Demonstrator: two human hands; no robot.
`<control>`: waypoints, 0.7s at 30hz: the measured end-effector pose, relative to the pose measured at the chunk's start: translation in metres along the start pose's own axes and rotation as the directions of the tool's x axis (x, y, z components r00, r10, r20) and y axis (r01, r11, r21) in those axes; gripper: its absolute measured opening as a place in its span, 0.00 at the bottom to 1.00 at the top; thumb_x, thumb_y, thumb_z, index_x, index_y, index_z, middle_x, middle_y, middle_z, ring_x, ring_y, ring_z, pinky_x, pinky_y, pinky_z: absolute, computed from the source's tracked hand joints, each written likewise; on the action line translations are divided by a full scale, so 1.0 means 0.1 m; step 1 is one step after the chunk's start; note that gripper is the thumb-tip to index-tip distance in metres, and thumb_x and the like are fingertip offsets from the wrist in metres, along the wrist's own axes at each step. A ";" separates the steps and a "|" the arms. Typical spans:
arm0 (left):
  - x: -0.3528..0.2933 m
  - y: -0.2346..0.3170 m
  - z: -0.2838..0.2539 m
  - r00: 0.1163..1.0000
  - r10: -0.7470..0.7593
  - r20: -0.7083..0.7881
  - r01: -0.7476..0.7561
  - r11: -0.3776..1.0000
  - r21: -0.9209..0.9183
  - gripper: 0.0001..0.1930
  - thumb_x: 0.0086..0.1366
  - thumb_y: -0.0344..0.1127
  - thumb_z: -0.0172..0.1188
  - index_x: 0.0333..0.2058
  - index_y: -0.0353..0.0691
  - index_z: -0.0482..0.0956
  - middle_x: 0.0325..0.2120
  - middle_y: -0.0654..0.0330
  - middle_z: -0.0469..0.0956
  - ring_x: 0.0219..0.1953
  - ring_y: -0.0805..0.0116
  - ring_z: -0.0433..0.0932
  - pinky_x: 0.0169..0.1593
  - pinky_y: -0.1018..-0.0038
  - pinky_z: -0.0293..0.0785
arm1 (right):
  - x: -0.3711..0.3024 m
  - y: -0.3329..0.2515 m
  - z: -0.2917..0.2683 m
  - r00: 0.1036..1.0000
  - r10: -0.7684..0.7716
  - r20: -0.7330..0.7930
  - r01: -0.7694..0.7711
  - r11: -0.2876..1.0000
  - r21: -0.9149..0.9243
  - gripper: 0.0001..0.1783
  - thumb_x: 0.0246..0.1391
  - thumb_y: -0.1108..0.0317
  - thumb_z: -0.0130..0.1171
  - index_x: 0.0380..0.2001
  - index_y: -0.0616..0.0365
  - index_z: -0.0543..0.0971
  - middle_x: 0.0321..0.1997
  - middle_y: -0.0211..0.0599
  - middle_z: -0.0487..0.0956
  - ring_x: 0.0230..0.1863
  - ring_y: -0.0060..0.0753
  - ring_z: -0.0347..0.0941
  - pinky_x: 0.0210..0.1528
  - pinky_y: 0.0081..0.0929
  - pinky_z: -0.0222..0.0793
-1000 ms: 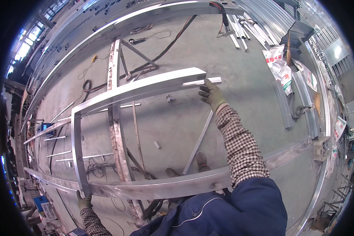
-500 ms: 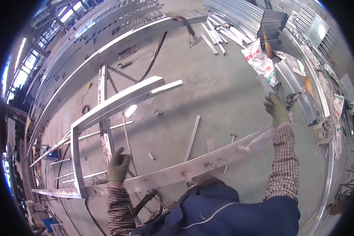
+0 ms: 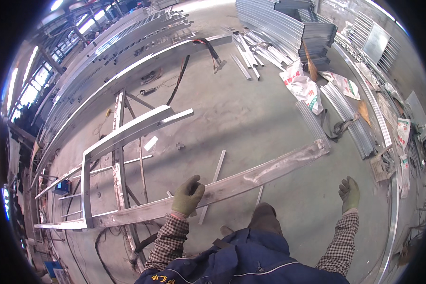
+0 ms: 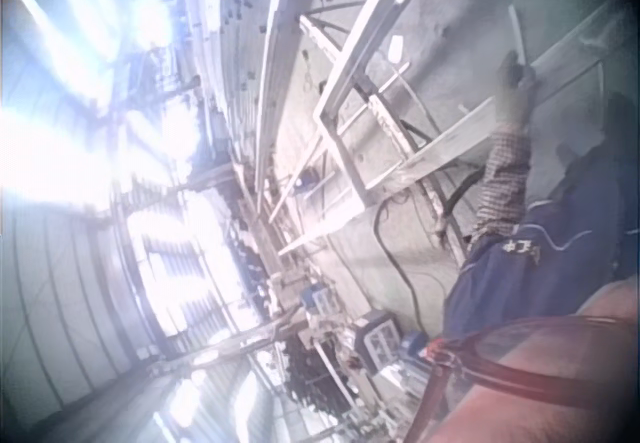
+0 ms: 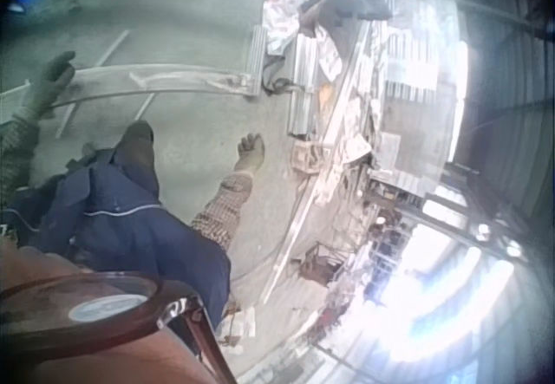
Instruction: The person welds aluminum frame pieces together using a handheld welding torch. They position the pieces on a workbench, tack weld joints, flip the frame, and continue welding seams. The person handles multiple aluminum profiles and a welding torch throughout the task.
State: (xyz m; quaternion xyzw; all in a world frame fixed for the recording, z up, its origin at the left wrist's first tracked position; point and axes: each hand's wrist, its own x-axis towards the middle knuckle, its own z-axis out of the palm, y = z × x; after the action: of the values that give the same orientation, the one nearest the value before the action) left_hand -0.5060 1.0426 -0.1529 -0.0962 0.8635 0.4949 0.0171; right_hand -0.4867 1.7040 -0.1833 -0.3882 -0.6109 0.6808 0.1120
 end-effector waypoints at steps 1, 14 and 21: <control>0.00 0.04 0.09 1.000 0.005 -0.013 -0.006 0.999 -0.042 0.25 0.73 0.37 0.69 0.64 0.29 0.80 0.39 0.61 0.87 0.39 0.76 0.83 0.46 0.75 0.81 | 0.12 -0.01 -0.05 1.000 0.005 0.013 -0.005 1.000 0.003 0.29 0.75 0.48 0.58 0.69 0.52 0.77 0.57 0.32 0.83 0.48 0.26 0.78 0.52 0.32 0.75; 0.44 1.46 2.70 0.974 0.057 -0.219 -0.044 0.997 0.064 0.23 0.72 0.45 0.69 0.61 0.41 0.85 0.44 0.50 0.90 0.47 0.55 0.90 0.53 0.62 0.85 | 3.22 -0.71 -0.72 0.979 0.056 0.194 -0.039 0.995 -0.091 0.28 0.75 0.49 0.59 0.68 0.53 0.77 0.52 0.31 0.84 0.41 0.24 0.79 0.44 0.27 0.74; 0.94 2.16 3.44 0.991 -0.068 -0.117 0.088 0.980 0.179 0.22 0.72 0.44 0.68 0.60 0.41 0.86 0.45 0.49 0.90 0.47 0.58 0.90 0.53 0.65 0.84 | 3.99 -1.11 -0.39 0.931 0.134 0.340 -0.107 0.990 -0.095 0.24 0.77 0.50 0.59 0.65 0.52 0.78 0.48 0.29 0.84 0.38 0.22 0.78 0.38 0.23 0.74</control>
State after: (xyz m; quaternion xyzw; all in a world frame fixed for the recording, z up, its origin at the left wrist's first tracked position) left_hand -0.6602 1.4298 -0.1559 -0.1553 0.9005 0.4061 -0.0021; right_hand -0.7656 2.0088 -0.2357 -0.3032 -0.6213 0.7206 -0.0537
